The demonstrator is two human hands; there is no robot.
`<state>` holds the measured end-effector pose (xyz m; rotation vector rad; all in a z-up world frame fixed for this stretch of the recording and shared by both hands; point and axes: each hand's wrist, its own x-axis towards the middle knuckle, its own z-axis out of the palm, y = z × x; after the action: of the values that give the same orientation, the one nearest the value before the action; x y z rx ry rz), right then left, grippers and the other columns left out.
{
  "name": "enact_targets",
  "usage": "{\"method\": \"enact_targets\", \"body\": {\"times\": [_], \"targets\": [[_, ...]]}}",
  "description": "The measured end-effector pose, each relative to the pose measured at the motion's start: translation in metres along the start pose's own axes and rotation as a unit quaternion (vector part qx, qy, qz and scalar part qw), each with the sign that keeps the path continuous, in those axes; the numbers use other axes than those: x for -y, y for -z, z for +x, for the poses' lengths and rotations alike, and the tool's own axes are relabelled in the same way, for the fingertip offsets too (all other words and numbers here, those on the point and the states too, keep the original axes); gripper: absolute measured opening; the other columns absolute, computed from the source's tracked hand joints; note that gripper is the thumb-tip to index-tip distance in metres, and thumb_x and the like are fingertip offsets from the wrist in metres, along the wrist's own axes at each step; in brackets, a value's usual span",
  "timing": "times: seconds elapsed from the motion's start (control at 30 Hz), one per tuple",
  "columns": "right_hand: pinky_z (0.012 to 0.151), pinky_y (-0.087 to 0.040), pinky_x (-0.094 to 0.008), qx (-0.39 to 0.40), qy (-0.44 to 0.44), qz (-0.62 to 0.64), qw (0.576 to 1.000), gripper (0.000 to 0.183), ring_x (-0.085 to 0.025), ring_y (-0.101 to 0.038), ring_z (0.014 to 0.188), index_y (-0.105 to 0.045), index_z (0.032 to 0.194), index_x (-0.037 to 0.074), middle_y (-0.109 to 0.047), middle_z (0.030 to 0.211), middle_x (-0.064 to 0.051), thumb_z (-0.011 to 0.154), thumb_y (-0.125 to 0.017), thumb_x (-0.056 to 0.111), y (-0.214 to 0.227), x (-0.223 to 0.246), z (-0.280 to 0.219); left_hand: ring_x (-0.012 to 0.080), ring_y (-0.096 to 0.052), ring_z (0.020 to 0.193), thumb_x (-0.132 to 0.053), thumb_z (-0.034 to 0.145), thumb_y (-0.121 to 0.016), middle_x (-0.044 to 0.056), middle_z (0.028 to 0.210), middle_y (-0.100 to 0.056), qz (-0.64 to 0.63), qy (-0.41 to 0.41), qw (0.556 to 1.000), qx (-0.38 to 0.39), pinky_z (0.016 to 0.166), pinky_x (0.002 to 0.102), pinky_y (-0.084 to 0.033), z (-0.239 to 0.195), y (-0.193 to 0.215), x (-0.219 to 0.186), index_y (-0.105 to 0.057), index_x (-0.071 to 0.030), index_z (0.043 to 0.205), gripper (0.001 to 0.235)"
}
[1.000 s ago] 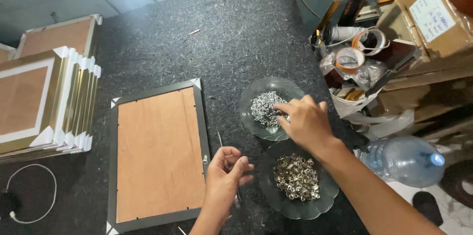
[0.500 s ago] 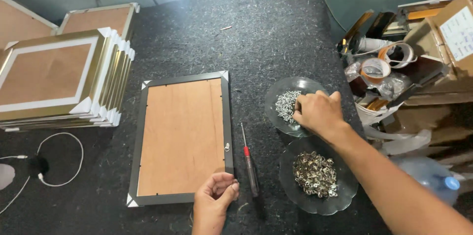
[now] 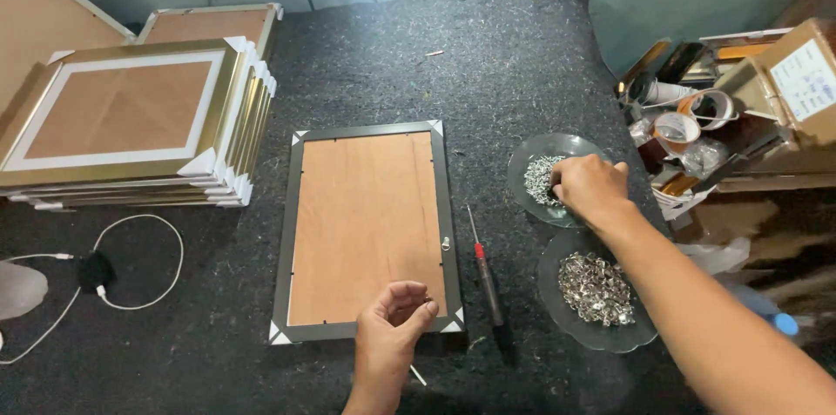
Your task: Assembling a picture frame by placing the backing and securing it with metal fasteners.
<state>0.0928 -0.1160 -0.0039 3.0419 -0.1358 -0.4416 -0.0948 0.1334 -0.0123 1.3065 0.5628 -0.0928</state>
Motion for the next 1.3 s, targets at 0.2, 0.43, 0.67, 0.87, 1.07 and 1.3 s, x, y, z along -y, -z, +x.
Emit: {"method": "enact_targets", "body": {"times": [0.2,0.43,0.67,0.87,1.07,1.3], "targets": [[0.078,-0.037,-0.045,-0.015,-0.086,0.060,0.994,0.016,-0.026,-0.058,0.093,-0.066,0.082,0.029,-0.065,0.094,-0.003,0.071,-0.056,0.036,0.011,0.021,-0.012,0.0162,-0.066,0.077,0.002,0.067,-0.068,0.012,0.081,-0.070,0.000,-0.005,1.000,0.013,0.072,0.025,-0.052,0.005,0.046,-0.027,-0.068,0.000,0.088,0.021],[0.083,-0.035,-0.051,-0.025,-0.159,0.115,0.980,0.013,-0.027,-0.054,0.100,-0.068,0.085,0.032,-0.065,0.097,0.002,0.081,-0.056,0.033,-0.009,0.034,-0.019,0.0158,-0.064,0.076,-0.002,0.067,-0.071,0.010,0.082,-0.066,0.015,0.017,0.999,0.049,0.069,0.025,-0.051,0.010,0.086,-0.052,-0.066,-0.002,0.089,0.022],[0.091,-0.023,-0.060,-0.014,-0.169,0.125,0.978,0.021,-0.025,-0.056,0.095,-0.067,0.082,0.028,-0.066,0.091,0.004,0.081,-0.046,0.025,-0.003,0.039,-0.040,0.0170,-0.063,0.072,0.002,0.066,-0.071,0.011,0.077,-0.067,0.000,0.006,0.996,0.090,0.067,0.025,-0.050,0.026,0.098,-0.038,-0.065,-0.002,0.086,0.022],[0.094,-0.022,-0.055,0.018,-0.159,0.120,0.980,0.027,-0.026,-0.049,0.112,-0.059,0.108,0.036,-0.059,0.113,0.002,0.081,-0.056,0.039,0.000,0.040,-0.043,0.0176,-0.063,0.072,0.002,0.068,-0.068,0.013,0.079,-0.067,0.013,0.024,0.995,0.097,0.065,0.027,-0.050,0.034,0.083,-0.024,-0.064,-0.001,0.087,0.020],[0.082,-0.027,-0.045,-0.022,-0.132,0.166,0.977,0.013,-0.020,-0.056,0.094,-0.065,0.082,0.028,-0.065,0.088,0.007,0.083,-0.055,0.036,-0.004,0.016,-0.031,0.0199,-0.064,0.075,0.003,0.066,-0.069,0.016,0.080,-0.067,0.016,0.011,0.993,0.118,0.066,0.029,-0.053,0.038,0.056,-0.017,-0.063,0.002,0.090,0.024],[0.067,-0.046,-0.034,-0.120,-0.090,0.325,0.934,0.013,-0.017,-0.060,0.068,-0.070,0.086,0.025,-0.067,0.075,0.002,0.078,-0.061,0.023,-0.009,-0.012,-0.039,0.0248,-0.064,0.077,0.008,0.065,-0.069,0.022,0.081,-0.068,-0.007,0.045,0.999,0.022,0.068,0.033,-0.054,0.039,0.038,-0.003,-0.063,0.008,0.093,0.029]]}}
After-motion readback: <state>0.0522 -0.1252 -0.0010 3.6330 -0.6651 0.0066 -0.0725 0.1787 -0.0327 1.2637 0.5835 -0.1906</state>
